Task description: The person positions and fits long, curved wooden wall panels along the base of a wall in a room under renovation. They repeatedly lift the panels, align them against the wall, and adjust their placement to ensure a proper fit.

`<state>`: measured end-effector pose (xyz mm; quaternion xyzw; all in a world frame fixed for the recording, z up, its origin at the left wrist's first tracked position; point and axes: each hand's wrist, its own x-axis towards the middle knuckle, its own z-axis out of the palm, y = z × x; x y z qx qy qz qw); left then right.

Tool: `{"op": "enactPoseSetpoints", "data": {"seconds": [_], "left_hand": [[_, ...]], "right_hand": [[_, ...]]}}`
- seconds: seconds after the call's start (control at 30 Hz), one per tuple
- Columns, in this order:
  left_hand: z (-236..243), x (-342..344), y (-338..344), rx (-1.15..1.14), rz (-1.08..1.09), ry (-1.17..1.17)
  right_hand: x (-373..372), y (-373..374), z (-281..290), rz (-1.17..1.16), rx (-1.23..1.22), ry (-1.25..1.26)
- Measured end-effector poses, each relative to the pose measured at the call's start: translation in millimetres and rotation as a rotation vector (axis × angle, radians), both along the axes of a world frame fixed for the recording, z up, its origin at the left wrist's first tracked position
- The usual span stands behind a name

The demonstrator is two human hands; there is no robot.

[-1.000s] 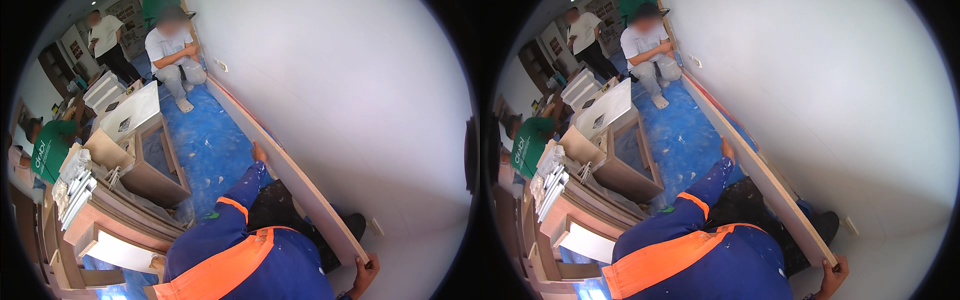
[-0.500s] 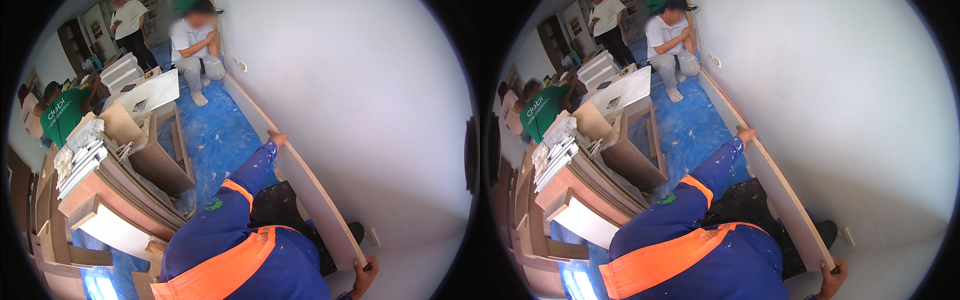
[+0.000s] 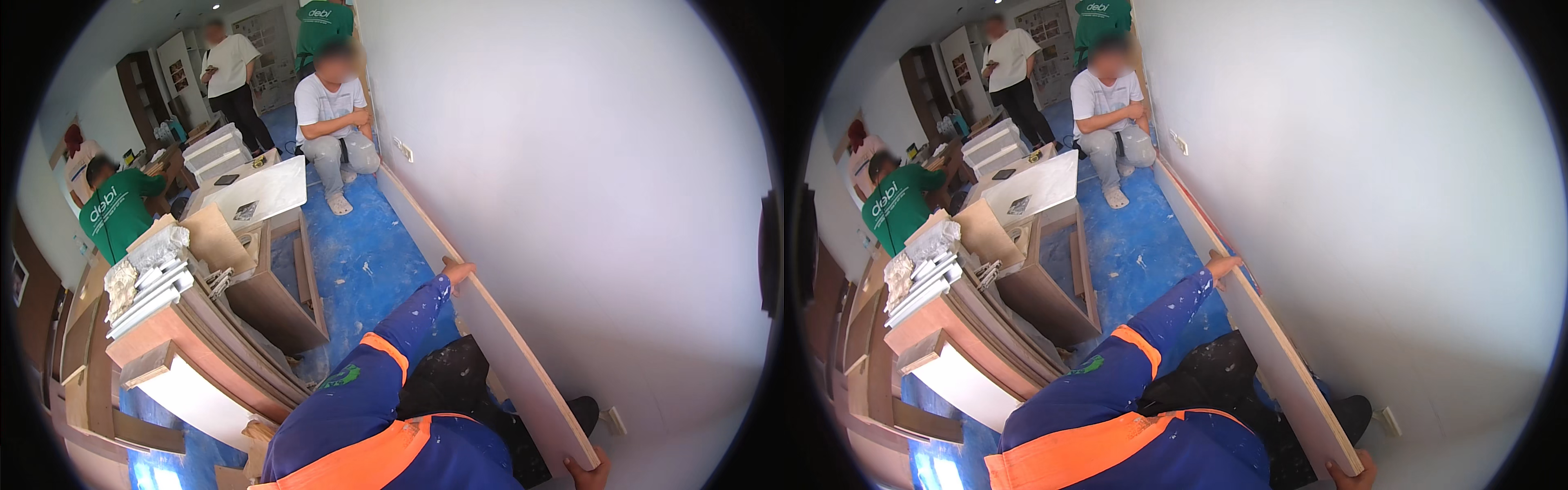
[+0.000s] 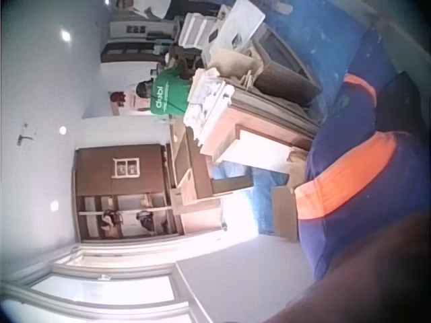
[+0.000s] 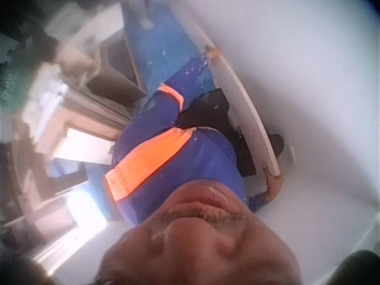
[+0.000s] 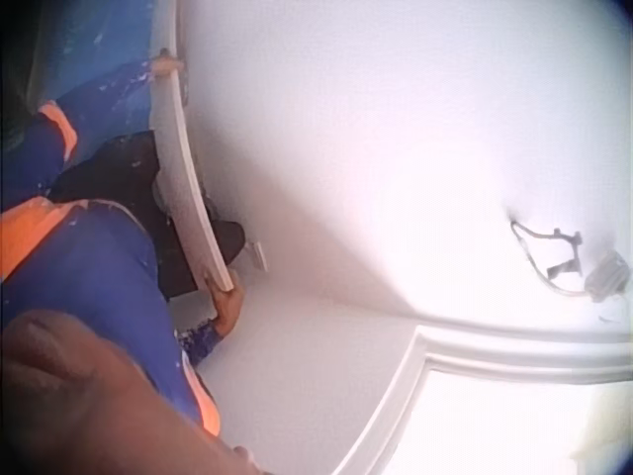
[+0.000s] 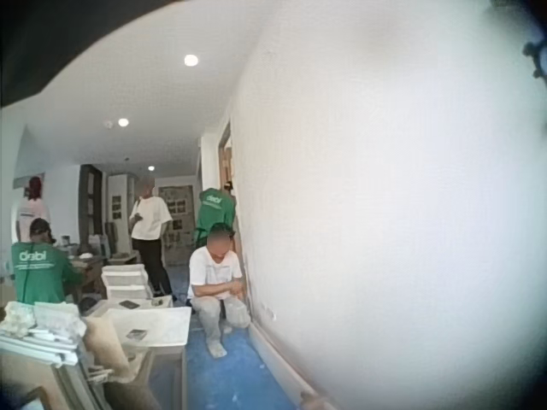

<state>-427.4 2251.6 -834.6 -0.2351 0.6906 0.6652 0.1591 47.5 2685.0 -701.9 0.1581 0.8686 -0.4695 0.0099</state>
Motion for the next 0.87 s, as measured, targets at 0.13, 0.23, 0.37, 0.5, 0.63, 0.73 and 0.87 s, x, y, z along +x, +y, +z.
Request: {"op": "enactPoseSetpoints", "data": {"seconds": [0.13, 0.23, 0.37, 0.5, 0.63, 0.73, 0.87], "left_hand": [[23, 18, 8, 0.051, -0.013, 0.042], [35, 54, 19, 0.108, 0.118, 0.118], [16, 90, -5, 0.137, 0.152, 0.222], [6, 121, -19, 0.09, 0.188, 0.222], [-1, 147, -20, 0.027, 0.175, 0.228], [-24, 159, -14, -0.083, 0.14, 0.313], [-20, 166, 25, -0.307, -0.008, 0.4]], "right_hand": [[-2, -2, 13, 0.045, -0.022, 0.022], [-6, -8, 18, 0.046, -0.016, 0.048], [-12, 3, 19, 0.147, 0.008, 0.033], [-19, 25, 11, 0.232, 0.057, -0.005], [-18, 27, 15, 0.16, 0.092, 0.009], [-21, 28, 13, 0.164, 0.079, 0.027], [-31, 27, 21, 0.185, 0.059, -0.034]]}}
